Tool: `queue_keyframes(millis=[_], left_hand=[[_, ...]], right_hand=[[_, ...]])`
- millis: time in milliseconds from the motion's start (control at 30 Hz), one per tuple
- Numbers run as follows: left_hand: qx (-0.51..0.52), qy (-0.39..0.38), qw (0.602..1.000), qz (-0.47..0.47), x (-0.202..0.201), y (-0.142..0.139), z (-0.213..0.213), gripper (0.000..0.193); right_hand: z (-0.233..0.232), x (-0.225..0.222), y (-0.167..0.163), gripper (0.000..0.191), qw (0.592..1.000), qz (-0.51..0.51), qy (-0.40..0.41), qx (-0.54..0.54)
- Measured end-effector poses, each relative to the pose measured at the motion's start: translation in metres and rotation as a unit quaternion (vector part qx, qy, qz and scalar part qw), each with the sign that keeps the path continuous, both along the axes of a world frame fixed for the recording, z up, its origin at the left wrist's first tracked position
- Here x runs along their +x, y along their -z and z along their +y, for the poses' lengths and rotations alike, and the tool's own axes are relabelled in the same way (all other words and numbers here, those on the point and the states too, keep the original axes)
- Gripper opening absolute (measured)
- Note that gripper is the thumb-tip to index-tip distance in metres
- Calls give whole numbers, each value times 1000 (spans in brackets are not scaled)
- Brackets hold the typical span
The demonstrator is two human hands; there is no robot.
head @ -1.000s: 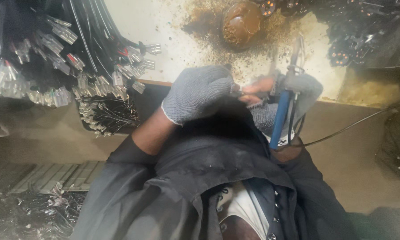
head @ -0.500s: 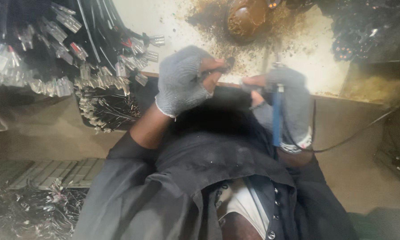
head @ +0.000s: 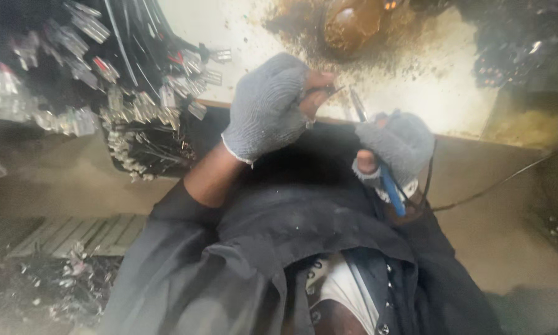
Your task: The person solders small wires and components at a workbench, holding a soldering iron in one hand and wire in the other, twisting and positioning the wire ends and applying the iron to the joints, working through several wire pieces one at a time.
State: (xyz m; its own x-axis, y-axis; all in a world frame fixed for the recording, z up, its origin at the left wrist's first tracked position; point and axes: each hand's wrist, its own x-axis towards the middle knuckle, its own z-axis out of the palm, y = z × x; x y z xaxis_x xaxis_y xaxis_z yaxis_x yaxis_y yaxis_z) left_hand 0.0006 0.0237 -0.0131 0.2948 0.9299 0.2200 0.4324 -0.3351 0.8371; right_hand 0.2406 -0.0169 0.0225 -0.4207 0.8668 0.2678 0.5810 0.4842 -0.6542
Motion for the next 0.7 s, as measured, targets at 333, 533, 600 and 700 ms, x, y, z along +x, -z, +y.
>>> queue_keyframes(millis=[333,533,600,700], left_hand=[[28,32,999,5,0,6,1,30],[35,47,997,49,0,8,0,29],[49,54,996,46,0,8,2,29],[59,52,995,53,5,8,2,24]], right_hand=[[-14,-11,-2,16,731,345,254,-531],[-13,-4,10,24,878,211,149,-403],[-10,-3,9,22,899,190,133,-372],[0,-4,7,13,980,81,42,-175]])
